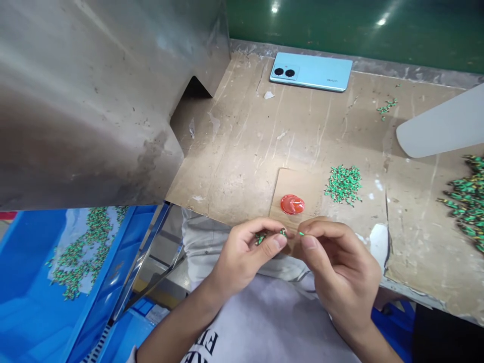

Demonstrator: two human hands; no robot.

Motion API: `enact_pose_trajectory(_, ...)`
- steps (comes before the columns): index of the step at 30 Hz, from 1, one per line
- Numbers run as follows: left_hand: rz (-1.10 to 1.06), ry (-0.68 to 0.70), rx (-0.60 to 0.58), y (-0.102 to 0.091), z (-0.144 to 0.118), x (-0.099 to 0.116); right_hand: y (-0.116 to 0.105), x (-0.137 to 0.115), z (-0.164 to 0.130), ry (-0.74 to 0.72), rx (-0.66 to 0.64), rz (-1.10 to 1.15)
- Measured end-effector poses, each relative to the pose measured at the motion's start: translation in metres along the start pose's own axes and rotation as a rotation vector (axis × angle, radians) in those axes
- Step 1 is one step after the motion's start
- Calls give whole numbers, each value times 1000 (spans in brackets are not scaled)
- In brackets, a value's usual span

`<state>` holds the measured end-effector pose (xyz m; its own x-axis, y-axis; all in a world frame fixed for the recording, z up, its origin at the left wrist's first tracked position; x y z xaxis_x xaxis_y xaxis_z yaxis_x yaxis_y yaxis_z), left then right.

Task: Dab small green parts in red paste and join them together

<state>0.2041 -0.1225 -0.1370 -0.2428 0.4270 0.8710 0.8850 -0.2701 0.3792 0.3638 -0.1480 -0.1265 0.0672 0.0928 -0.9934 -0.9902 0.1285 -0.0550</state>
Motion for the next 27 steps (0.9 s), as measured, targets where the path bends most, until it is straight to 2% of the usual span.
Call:
enact_pose_trajectory(4, -95, -51, 18, 0, 0, -4, -1, -3, 3, -45, -23, -23)
enact_pose_trajectory(9, -95, 21, -29, -1, -1, -1, 0, -2, 4, 7, -67, 52)
enact_pose_trajectory(16, -39, 54, 36, -1, 2, 5, 0, -1, 4, 61, -78, 41)
enact_pose_trajectory(21, 18, 141, 46, -2, 3, 5, -3, 1, 3, 135, -123, 99)
enact_pose_trajectory(27, 20, 157, 6, -4, 2, 6, -5, 0, 3, 256, -212, 241)
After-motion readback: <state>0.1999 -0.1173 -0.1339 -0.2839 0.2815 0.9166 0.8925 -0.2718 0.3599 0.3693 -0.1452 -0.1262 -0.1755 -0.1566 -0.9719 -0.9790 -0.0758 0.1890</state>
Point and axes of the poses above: each hand's wrist, its own z-axis towards the middle knuckle, its own y-axis out of the palm, x = y × z, the point moved 1 cm from there along z, towards the middle knuckle, and after that the axes turned 5 degrees about -x, right-handed, at the moved point
